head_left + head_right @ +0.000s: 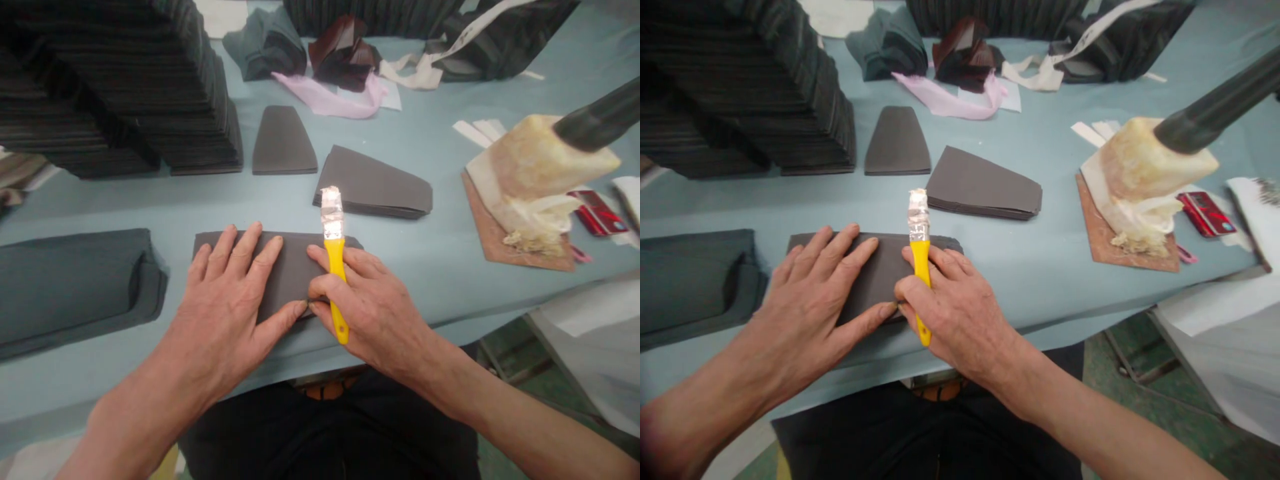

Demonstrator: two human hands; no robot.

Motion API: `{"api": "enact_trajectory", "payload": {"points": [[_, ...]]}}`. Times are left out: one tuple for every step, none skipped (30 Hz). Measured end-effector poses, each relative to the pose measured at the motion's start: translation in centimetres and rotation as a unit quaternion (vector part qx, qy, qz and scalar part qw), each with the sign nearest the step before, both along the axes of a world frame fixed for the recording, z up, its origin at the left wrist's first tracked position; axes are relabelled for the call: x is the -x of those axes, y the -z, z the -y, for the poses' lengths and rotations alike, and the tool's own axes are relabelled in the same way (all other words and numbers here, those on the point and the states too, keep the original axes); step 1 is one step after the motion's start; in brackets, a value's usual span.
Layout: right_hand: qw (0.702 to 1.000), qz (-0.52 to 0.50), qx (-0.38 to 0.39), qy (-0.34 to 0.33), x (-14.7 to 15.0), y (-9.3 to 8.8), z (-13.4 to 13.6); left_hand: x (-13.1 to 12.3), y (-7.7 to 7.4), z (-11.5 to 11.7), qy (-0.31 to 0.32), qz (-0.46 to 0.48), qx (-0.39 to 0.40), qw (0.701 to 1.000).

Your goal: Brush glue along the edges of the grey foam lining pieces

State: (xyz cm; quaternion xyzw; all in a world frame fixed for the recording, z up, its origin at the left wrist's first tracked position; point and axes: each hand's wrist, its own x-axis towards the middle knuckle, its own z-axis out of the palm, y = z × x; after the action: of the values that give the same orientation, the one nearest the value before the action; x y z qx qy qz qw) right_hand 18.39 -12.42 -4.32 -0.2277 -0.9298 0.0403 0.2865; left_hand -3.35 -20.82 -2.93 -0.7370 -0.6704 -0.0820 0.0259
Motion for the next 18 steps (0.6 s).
{"api": "enact_trajectory", "payload": {"points": [[1.0,0.0,0.004,0.0,0.0,-0.1,0.0,0.2,0.0,-0.1,-0.004,0.006,-0.006,1.0],[1.0,0.001,0.007,-0.001,0.0,-0.1,0.0,0.4,0.0,-0.2,-0.008,0.011,-0.009,1.0],[1.0,0.002,0.009,-0.002,0.0,-0.1,0.0,0.5,0.0,-0.3,-0.012,0.016,-0.008,1.0],[1.0,0.003,0.011,-0.003,0.0,-0.1,0.0,0.5,0.0,-0.4,-0.018,0.02,-0.004,1.0],[1.0,0.004,0.016,-0.005,0.0,-0.1,0.0,0.5,0.1,-0.4,-0.024,0.025,0.0,0.999],[1.0,0.005,0.021,-0.007,0.0,0.0,-0.1,0.5,0.1,-0.5,-0.03,0.029,0.005,0.999],[1.0,0.005,0.028,-0.01,0.0,0.1,-0.1,0.4,0.1,-0.5,-0.036,0.034,0.01,0.999],[0.999,0.004,0.034,-0.013,0.0,0.3,-0.2,0.3,0.1,-0.6,-0.04,0.039,0.015,0.998],[0.999,0.002,0.039,-0.016,-0.1,0.4,-0.3,0.2,0.1,-0.6,-0.043,0.045,0.019,0.998],[0.999,-0.001,0.045,-0.019,-0.1,0.5,-0.5,0.2,0.2,-0.7,-0.045,0.05,0.022,0.997],[0.998,-0.005,0.051,-0.025,-0.3,0.5,-0.7,0.1,0.2,-0.7,-0.048,0.054,0.025,0.997],[0.998,-0.01,0.061,-0.033,-0.5,0.4,-1.0,0.1,0.2,-0.8,-0.05,0.058,0.028,0.997],[0.996,-0.015,0.075,-0.044,-0.8,0.2,-1.3,0.2,0.2,-0.9,-0.052,0.061,0.032,0.996],[0.994,-0.023,0.092,-0.052,-1.1,-0.1,-1.6,0.3,0.2,-1.0,-0.054,0.064,0.036,0.996],[0.992,-0.035,0.106,-0.057,-1.5,-0.4,-1.8,0.4,0.2,-1.0,-0.054,0.067,0.039,0.996],[0.99,-0.052,0.116,-0.056,-1.9,-0.8,-2.1,0.5,0.3,-1.1,-0.054,0.07,0.042,0.995],[0.989,-0.072,0.121,-0.05,-2.4,-1.2,-2.4,0.6,0.3,-1.1,-0.053,0.073,0.043,0.995],[0.987,-0.092,0.123,-0.042,-2.8,-1.5,-2.6,0.6,0.3,-1.1,-0.054,0.075,0.041,0.995]]}}
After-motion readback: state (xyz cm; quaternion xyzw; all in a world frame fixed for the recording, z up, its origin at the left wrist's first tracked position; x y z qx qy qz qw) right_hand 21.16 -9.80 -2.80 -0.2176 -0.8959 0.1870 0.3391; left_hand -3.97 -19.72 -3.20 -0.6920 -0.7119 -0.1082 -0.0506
